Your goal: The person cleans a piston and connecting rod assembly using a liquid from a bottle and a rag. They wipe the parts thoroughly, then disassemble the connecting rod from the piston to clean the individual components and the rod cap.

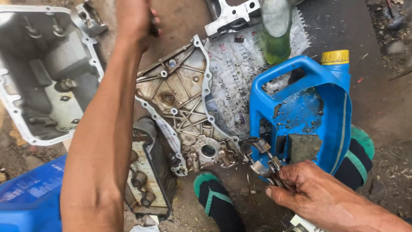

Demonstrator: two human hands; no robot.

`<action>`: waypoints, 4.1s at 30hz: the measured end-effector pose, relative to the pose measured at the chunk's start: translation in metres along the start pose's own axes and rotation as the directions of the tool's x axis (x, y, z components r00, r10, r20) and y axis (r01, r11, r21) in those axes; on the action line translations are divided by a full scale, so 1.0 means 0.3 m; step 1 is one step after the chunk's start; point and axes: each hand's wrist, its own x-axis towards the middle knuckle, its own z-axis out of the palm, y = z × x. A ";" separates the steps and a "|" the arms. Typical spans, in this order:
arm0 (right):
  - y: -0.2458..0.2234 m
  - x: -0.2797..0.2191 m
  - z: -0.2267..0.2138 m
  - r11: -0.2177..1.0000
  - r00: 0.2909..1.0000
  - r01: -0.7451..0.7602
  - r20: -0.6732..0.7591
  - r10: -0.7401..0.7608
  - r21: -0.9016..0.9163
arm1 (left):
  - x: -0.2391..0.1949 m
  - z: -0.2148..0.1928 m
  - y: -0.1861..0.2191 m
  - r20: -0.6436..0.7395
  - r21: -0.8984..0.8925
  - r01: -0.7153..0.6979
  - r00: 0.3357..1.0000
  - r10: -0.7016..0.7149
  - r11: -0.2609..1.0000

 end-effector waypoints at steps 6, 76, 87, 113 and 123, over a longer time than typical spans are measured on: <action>0.101 0.077 0.031 0.990 0.988 0.140 -0.068 -0.138 0.033 | -0.370 -0.364 0.254 0.410 -0.890 0.448 0.870 -0.274 0.090; 0.051 0.112 0.120 0.977 0.977 0.211 -0.007 -0.211 -0.006 | -1.055 -0.445 0.518 0.532 -0.485 0.641 0.756 0.381 -0.594; 0.020 0.075 0.114 0.982 0.987 0.161 -0.039 -0.158 0.095 | -1.085 -0.461 0.597 0.609 -0.773 0.618 0.786 0.104 -0.147; 0.107 0.052 0.018 0.772 0.932 0.360 -0.228 -0.280 0.524 | -0.068 -0.020 0.060 0.040 -0.076 0.081 0.996 -0.078 0.994; 0.139 0.018 -0.065 0.594 0.735 0.678 -0.398 -0.549 0.433 | -0.061 0.159 0.164 0.020 0.118 0.321 0.945 -0.326 0.940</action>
